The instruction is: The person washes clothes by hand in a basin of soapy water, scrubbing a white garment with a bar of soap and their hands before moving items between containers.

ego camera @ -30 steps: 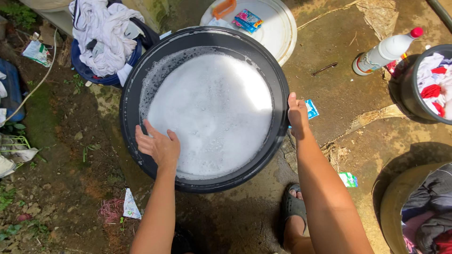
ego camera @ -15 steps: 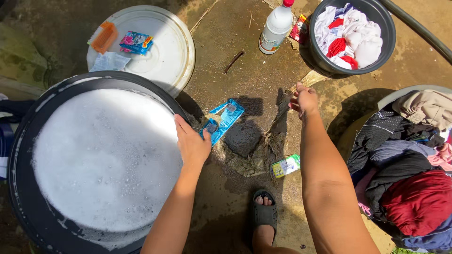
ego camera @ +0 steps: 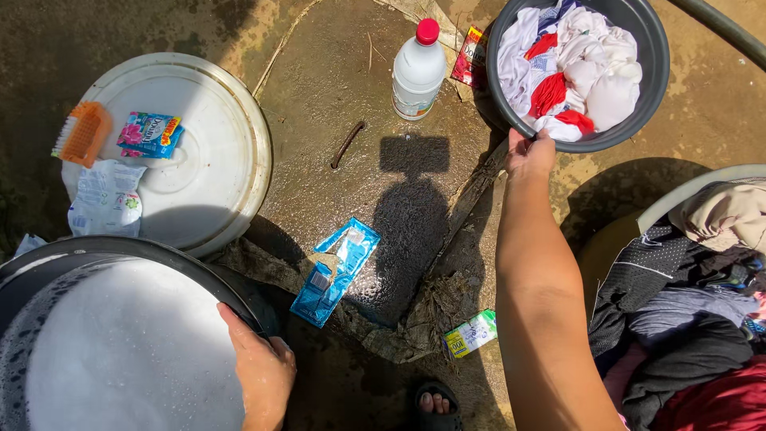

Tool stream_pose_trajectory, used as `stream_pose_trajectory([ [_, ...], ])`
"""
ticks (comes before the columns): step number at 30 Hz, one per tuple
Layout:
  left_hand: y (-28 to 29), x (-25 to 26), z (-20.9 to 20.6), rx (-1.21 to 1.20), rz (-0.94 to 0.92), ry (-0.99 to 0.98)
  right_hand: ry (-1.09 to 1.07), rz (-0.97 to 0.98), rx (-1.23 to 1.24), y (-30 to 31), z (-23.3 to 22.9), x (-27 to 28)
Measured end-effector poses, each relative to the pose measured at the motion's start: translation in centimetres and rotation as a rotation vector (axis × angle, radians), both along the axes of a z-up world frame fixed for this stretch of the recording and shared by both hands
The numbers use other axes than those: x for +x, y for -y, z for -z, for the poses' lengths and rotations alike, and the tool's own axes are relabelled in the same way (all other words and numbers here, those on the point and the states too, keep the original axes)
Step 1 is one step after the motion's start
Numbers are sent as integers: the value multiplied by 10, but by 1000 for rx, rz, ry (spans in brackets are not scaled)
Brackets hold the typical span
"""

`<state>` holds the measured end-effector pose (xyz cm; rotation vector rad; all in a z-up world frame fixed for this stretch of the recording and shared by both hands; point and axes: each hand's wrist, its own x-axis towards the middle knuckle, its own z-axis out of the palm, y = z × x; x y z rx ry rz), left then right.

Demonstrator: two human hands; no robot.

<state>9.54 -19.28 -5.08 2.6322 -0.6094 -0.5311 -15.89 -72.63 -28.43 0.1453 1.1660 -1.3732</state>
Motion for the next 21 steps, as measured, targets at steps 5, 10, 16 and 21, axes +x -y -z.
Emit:
stream_pose_trajectory([
  [5, 3, 3, 0, 24, 11, -4, 16, 69, -60, -5, 12, -2],
  [10, 10, 0, -7, -18, 19, -19, 119, 6, 92, -41, 24, -28],
  [16, -3, 2, 12, -191, -7, -88, 67, -160, 204, -129, 28, -60],
  [21, -33, -1, 20, -565, 258, 103, 30, -333, 197, -236, 15, -79],
])
